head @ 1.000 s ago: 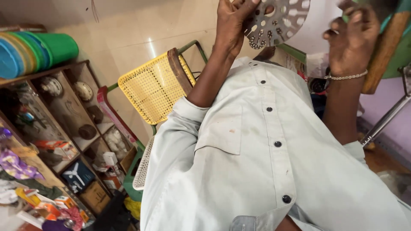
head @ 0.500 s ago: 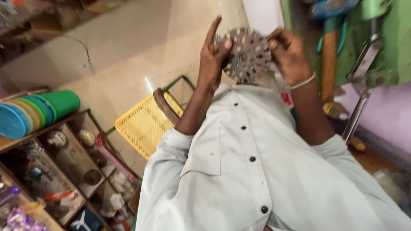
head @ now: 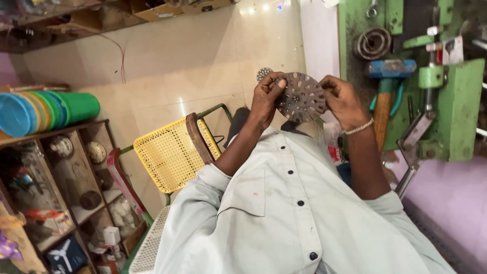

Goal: The person holds a circular metal fan blade and uses a hammer to tap it against a workbench surface. They then use a metal rod to poke and adjust the holes in the blade. The person repeats this process with another similar metal part.

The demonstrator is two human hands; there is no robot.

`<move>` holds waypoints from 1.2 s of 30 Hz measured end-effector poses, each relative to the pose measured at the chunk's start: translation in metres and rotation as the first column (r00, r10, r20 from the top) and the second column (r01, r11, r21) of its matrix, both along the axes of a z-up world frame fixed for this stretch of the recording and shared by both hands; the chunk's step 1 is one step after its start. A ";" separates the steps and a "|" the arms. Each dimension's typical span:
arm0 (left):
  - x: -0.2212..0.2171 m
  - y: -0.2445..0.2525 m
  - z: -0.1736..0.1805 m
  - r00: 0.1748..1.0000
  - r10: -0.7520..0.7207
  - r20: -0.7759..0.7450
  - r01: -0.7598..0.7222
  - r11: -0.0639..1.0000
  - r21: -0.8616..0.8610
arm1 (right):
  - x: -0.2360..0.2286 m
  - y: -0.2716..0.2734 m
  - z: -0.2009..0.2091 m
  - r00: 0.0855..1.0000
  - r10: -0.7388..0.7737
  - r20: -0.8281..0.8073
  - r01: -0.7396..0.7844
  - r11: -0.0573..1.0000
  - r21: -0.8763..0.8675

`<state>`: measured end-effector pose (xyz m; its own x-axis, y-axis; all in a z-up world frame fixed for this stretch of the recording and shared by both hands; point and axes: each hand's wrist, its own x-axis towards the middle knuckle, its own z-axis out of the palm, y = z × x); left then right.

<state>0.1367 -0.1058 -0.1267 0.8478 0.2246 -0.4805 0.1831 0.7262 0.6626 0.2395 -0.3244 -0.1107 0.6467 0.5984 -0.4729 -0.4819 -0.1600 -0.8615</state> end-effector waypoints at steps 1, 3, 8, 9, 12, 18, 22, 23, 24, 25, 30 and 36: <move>-0.001 0.004 0.000 1.000 0.006 0.000 -0.006 0.999 0.032 | -0.002 0.004 0.001 1.000 -0.011 -0.019 0.012 0.999 0.032; -0.004 0.020 0.005 1.000 -0.001 -0.027 0.009 0.949 0.315 | -0.011 0.026 0.012 0.987 -0.099 -0.128 0.122 0.975 0.186; 0.020 0.072 0.001 0.996 0.073 -0.060 -0.055 0.962 0.267 | -0.004 0.106 0.035 0.949 -0.225 -0.222 0.282 0.920 0.271; 0.028 0.090 -0.009 0.994 0.108 -0.027 -0.101 0.975 0.196 | 0.001 0.124 0.033 0.950 -0.243 -0.195 0.288 0.925 0.247; 0.035 0.140 -0.054 0.988 0.155 0.015 -0.153 0.985 -0.080 | 0.019 0.158 0.023 0.942 -0.312 -0.122 0.335 0.879 0.339; 0.022 0.246 -0.096 0.954 0.299 0.000 -0.293 0.937 -0.187 | 0.072 0.208 0.036 0.916 -0.394 0.075 0.347 0.873 0.342; 0.012 0.306 -0.084 0.918 0.396 0.023 -0.383 0.902 -0.200 | 0.099 0.238 0.007 0.901 -0.428 -0.069 0.419 0.821 0.388; 0.006 0.316 -0.079 0.910 0.415 0.015 -0.406 0.897 -0.177 | 0.106 0.240 -0.002 0.889 -0.442 -0.120 0.450 0.798 0.400; 0.000 0.333 -0.072 0.902 0.431 0.028 -0.422 0.894 -0.151 | 0.119 0.250 -0.011 0.876 -0.454 -0.161 0.477 0.768 0.427; -0.007 0.347 -0.063 0.894 0.447 0.041 -0.439 0.890 -0.125 | 0.130 0.260 -0.018 0.878 -0.436 -0.198 0.476 0.754 0.453; -0.032 0.398 -0.037 0.785 0.617 0.043 -0.607 0.782 -0.139 | 0.181 0.351 -0.063 0.921 -0.262 -0.288 0.385 0.721 0.576; -0.052 0.441 -0.043 0.621 0.747 -0.237 -0.781 0.615 -0.109 | 0.269 0.466 -0.138 0.930 -0.175 -0.324 0.344 0.730 0.591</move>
